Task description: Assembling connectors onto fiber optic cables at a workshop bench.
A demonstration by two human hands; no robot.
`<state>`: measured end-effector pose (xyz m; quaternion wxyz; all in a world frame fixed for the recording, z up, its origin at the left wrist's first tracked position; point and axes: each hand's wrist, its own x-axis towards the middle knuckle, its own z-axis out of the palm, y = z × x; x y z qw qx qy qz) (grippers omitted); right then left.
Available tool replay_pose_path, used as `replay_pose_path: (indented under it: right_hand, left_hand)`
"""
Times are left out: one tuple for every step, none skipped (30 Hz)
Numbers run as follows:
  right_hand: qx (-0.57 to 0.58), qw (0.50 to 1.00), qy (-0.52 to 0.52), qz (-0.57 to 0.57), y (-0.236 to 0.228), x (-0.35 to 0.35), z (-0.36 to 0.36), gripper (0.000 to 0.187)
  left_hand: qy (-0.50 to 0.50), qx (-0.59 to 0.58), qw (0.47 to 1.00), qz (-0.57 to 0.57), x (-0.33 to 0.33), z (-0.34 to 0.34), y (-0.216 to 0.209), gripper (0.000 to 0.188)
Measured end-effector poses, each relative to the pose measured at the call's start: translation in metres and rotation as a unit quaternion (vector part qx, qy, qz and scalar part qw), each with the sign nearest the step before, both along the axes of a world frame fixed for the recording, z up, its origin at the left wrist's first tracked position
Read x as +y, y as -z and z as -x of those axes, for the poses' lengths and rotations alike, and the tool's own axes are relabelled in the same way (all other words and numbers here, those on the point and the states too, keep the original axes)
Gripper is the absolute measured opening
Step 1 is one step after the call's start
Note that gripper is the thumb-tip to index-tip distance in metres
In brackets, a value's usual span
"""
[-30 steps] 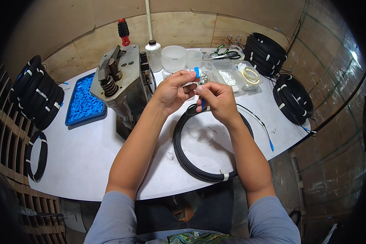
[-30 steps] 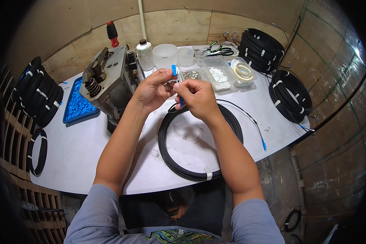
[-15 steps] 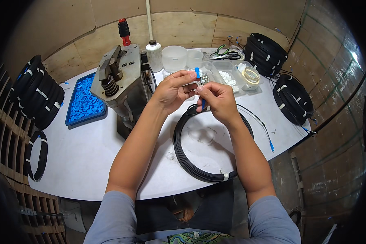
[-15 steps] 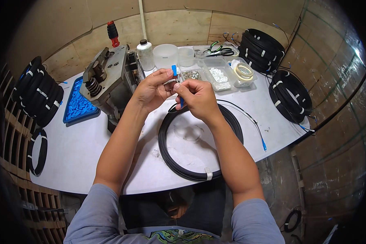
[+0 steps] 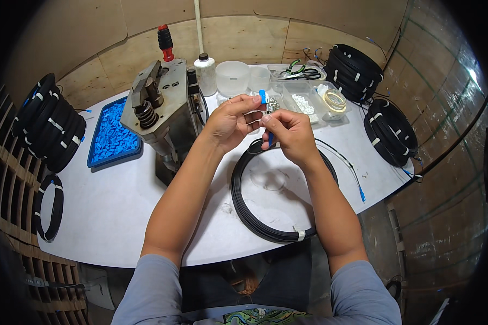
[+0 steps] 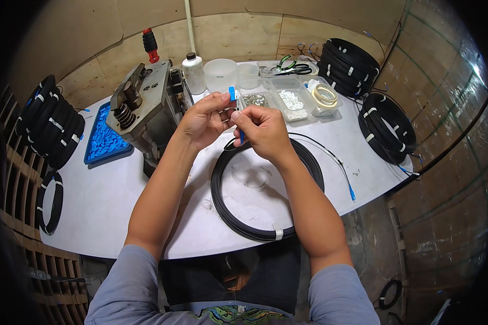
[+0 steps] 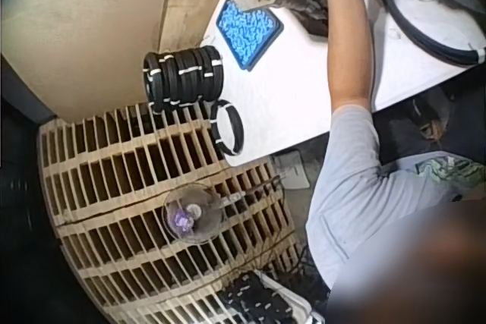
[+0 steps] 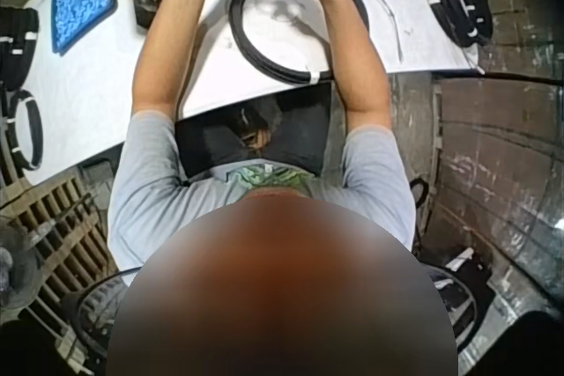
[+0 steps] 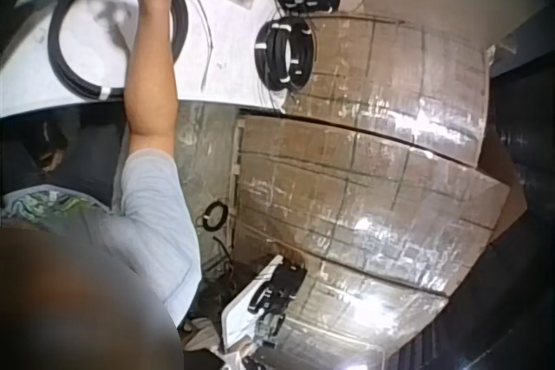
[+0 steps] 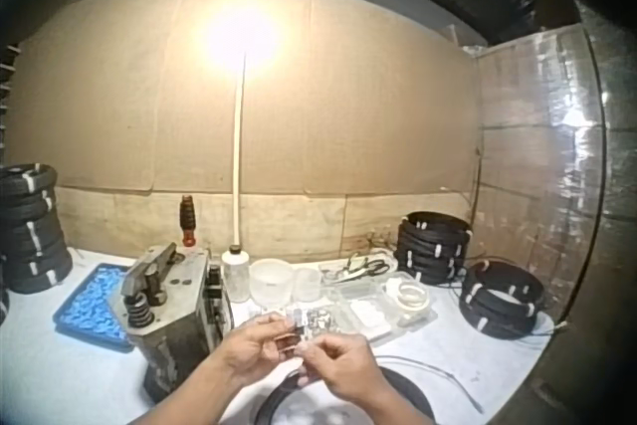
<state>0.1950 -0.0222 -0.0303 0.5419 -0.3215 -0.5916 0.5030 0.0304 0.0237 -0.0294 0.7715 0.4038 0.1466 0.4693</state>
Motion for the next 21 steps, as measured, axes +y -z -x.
replay_pose_path:
  right_hand:
    - [-0.001, 1.000, 0.001, 0.000, 0.0002, -0.0002, -0.0001, 0.020]
    - [-0.001, 1.000, 0.001, 0.000, 0.0001, -0.0003, 0.0001, 0.020]
    - [-0.003, 1.000, 0.003, -0.001, -0.0001, -0.0003, 0.0006, 0.019]
    - [-0.004, 1.000, 0.006, -0.001, -0.0002, -0.0003, 0.0006, 0.019]
    - [-0.004, 1.000, 0.006, -0.001, 0.0000, -0.0001, 0.0002, 0.019]
    - [-0.005, 1.000, 0.004, -0.001, 0.0005, 0.0001, -0.0004, 0.019]
    - [-0.005, 1.000, 0.002, -0.001, 0.0008, 0.0004, -0.0006, 0.019]
    - [-0.005, 1.000, 0.002, -0.001, 0.0012, 0.0006, -0.0008, 0.019]
    - [-0.004, 1.000, -0.001, -0.005, 0.0015, 0.0009, -0.0010, 0.019]
    - [-0.004, 1.000, -0.004, -0.009, 0.0014, 0.0008, -0.0005, 0.018]
    - [-0.004, 1.000, -0.004, -0.009, 0.0012, 0.0007, -0.0001, 0.018]
    - [-0.003, 1.000, -0.003, -0.006, 0.0010, 0.0006, 0.0003, 0.018]
    - [-0.001, 1.000, -0.002, -0.002, 0.0014, 0.0008, 0.0000, 0.018]
    - [-0.001, 1.000, -0.002, -0.002, 0.0014, 0.0007, -0.0001, 0.018]
    - [0.000, 1.000, 0.000, 0.000, 0.0010, 0.0002, -0.0002, 0.018]
    - [0.002, 1.000, 0.000, 0.001, 0.0006, -0.0001, 0.0000, 0.019]
    - [0.002, 1.000, 0.000, 0.001, 0.0006, 0.0001, -0.0002, 0.019]
    - [-0.002, 1.000, 0.000, -0.002, 0.0006, 0.0005, -0.0007, 0.019]
    - [-0.005, 1.000, 0.001, -0.006, 0.0009, 0.0006, -0.0008, 0.019]
    - [-0.005, 1.000, 0.001, -0.005, 0.0010, 0.0006, -0.0006, 0.019]
    - [-0.005, 1.000, 0.001, -0.005, 0.0010, 0.0005, -0.0004, 0.019]
  left_hand:
    - [0.000, 0.000, 1.000, 0.000, 0.0002, -0.0001, 0.0001, 0.011]
    - [-0.005, -0.001, 1.000, -0.003, 0.0004, 0.0000, 0.0002, 0.010]
    - [-0.011, -0.001, 1.000, -0.007, 0.0005, 0.0001, 0.0004, 0.010]
    - [-0.010, -0.001, 1.000, -0.007, 0.0004, 0.0000, 0.0002, 0.010]
    - [-0.014, -0.001, 1.000, -0.007, 0.0000, 0.0000, -0.0004, 0.009]
    - [-0.018, -0.001, 1.000, -0.008, -0.0002, 0.0001, -0.0007, 0.009]
    - [-0.018, 0.000, 1.000, -0.008, -0.0004, 0.0006, -0.0009, 0.009]
    - [-0.015, -0.002, 1.000, -0.011, -0.0005, 0.0011, -0.0009, 0.009]
    - [-0.012, -0.004, 1.000, -0.015, -0.0005, 0.0014, -0.0009, 0.009]
    - [-0.013, -0.005, 1.000, -0.015, -0.0004, 0.0019, -0.0008, 0.009]
    - [-0.016, -0.001, 1.000, -0.017, -0.0001, 0.0024, -0.0006, 0.009]
    - [-0.020, 0.003, 1.000, -0.019, 0.0000, 0.0029, -0.0005, 0.009]
    - [-0.020, 0.003, 1.000, -0.018, -0.0003, 0.0025, -0.0009, 0.009]
    - [-0.021, 0.005, 1.000, -0.019, -0.0011, 0.0021, -0.0019, 0.010]
    - [-0.021, 0.007, 1.000, -0.020, -0.0013, 0.0016, -0.0023, 0.011]
    - [-0.022, 0.007, 1.000, -0.020, -0.0013, 0.0017, -0.0022, 0.011]
    - [-0.017, 0.007, 1.000, -0.019, -0.0009, 0.0016, -0.0018, 0.012]
    - [-0.013, 0.006, 1.000, -0.017, -0.0005, 0.0016, -0.0014, 0.013]
    - [-0.013, 0.006, 1.000, -0.017, 0.0000, 0.0011, -0.0005, 0.013]
    - [-0.011, 0.005, 1.000, -0.016, 0.0006, 0.0004, 0.0006, 0.014]
    - [-0.009, 0.004, 1.000, -0.014, 0.0009, 0.0001, 0.0012, 0.015]
